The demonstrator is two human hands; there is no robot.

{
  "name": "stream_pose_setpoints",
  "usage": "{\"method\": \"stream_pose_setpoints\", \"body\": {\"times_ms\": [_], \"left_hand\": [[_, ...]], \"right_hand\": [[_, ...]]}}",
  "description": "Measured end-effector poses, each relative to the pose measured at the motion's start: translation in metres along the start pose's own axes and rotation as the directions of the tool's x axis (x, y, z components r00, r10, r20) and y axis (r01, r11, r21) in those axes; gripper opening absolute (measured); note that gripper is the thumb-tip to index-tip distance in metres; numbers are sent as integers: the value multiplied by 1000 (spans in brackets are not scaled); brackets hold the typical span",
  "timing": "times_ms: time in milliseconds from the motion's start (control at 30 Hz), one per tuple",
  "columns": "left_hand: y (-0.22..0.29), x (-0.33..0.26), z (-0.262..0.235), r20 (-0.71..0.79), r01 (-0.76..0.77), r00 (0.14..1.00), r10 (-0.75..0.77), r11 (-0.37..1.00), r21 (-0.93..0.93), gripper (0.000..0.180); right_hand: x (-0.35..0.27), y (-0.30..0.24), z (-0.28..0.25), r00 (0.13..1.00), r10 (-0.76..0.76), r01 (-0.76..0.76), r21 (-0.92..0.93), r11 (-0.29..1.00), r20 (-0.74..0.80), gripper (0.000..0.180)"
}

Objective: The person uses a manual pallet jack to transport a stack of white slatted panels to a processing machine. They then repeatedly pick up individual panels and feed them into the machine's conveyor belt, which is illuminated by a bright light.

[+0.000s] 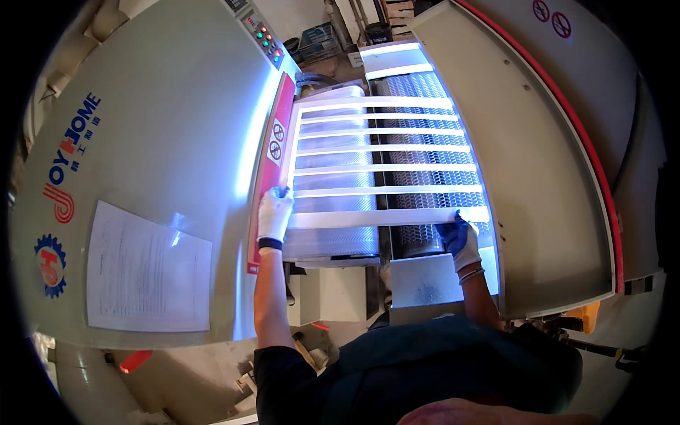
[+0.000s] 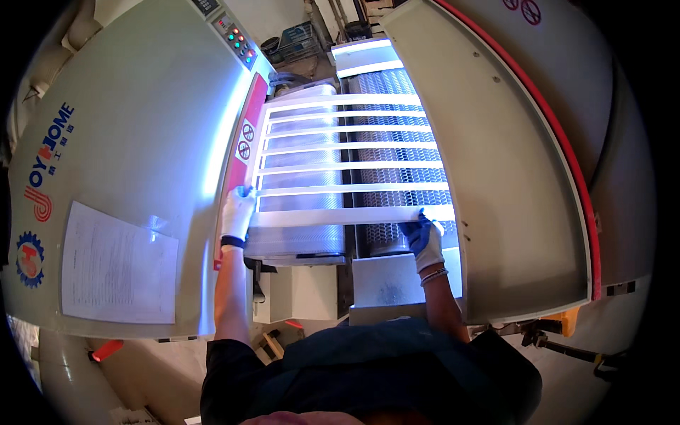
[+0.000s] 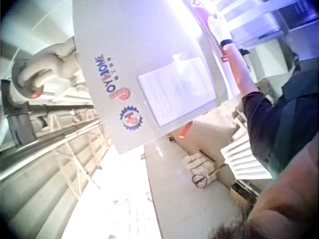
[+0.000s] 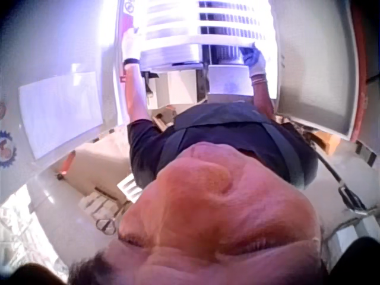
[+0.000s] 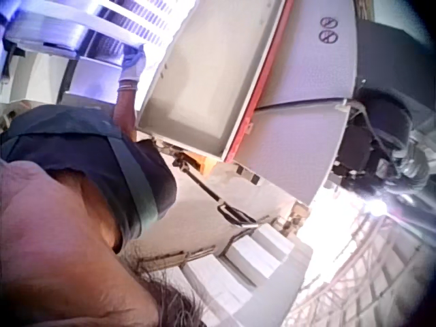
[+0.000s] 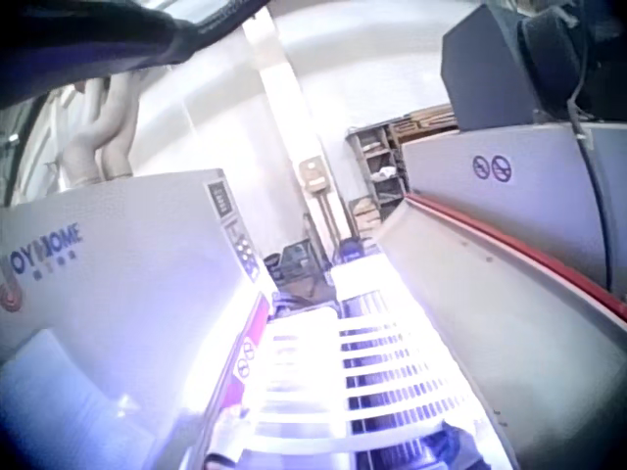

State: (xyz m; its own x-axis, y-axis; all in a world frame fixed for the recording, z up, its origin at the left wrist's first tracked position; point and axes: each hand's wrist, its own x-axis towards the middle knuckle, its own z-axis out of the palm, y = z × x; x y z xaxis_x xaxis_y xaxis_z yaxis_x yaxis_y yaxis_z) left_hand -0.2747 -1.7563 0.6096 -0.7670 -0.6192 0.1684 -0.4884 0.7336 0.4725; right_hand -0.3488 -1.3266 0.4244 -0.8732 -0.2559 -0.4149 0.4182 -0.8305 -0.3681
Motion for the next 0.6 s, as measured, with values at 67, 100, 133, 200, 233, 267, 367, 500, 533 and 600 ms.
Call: {"method": "stream_pose_setpoints", "body": {"times_ms": [67,100,133,200,233,267,367,500,533,600], "left_hand": [[-6,20,30,-3,-48,999,48,995,84,44],[-18,28,50,-47,-38,998,41,997,62,44],[-11,31,65,-73,-45,996,47,998,34,44],[-13,38,84,-8,-13,1000,13,1000,-17,44],[-19,43,95,-15,-24,1000,24,1000,-3,44],[-24,46,105,-24,-33,999,33,999,12,43],[-22,50,113,65,-99,993,97,995,17,44],[-62,34,110,-247,-314,881,404,889,334,33],[-44,18,104,-294,-314,847,443,863,396,33],[-43,-22,83,-365,-370,834,413,911,183,29]], "right_hand": [[23,-7,-3,999,-32,30,-56,998,-37,25],[28,-6,2,997,-79,78,-59,995,-19,25],[32,-8,-3,990,-143,142,-57,988,-16,25],[42,-17,-7,986,-165,159,-155,975,-28,25],[47,-19,-7,985,-168,162,-150,975,-33,25],[51,-21,-8,985,-170,163,-145,976,-38,26],[64,-31,-26,993,-73,51,-213,976,-95,31],[79,-21,-32,979,71,-145,-406,902,-192,48],[96,-31,-59,961,151,-232,-374,898,-233,52],[84,-27,-47,986,116,-165,-595,787,-121,57]]}}
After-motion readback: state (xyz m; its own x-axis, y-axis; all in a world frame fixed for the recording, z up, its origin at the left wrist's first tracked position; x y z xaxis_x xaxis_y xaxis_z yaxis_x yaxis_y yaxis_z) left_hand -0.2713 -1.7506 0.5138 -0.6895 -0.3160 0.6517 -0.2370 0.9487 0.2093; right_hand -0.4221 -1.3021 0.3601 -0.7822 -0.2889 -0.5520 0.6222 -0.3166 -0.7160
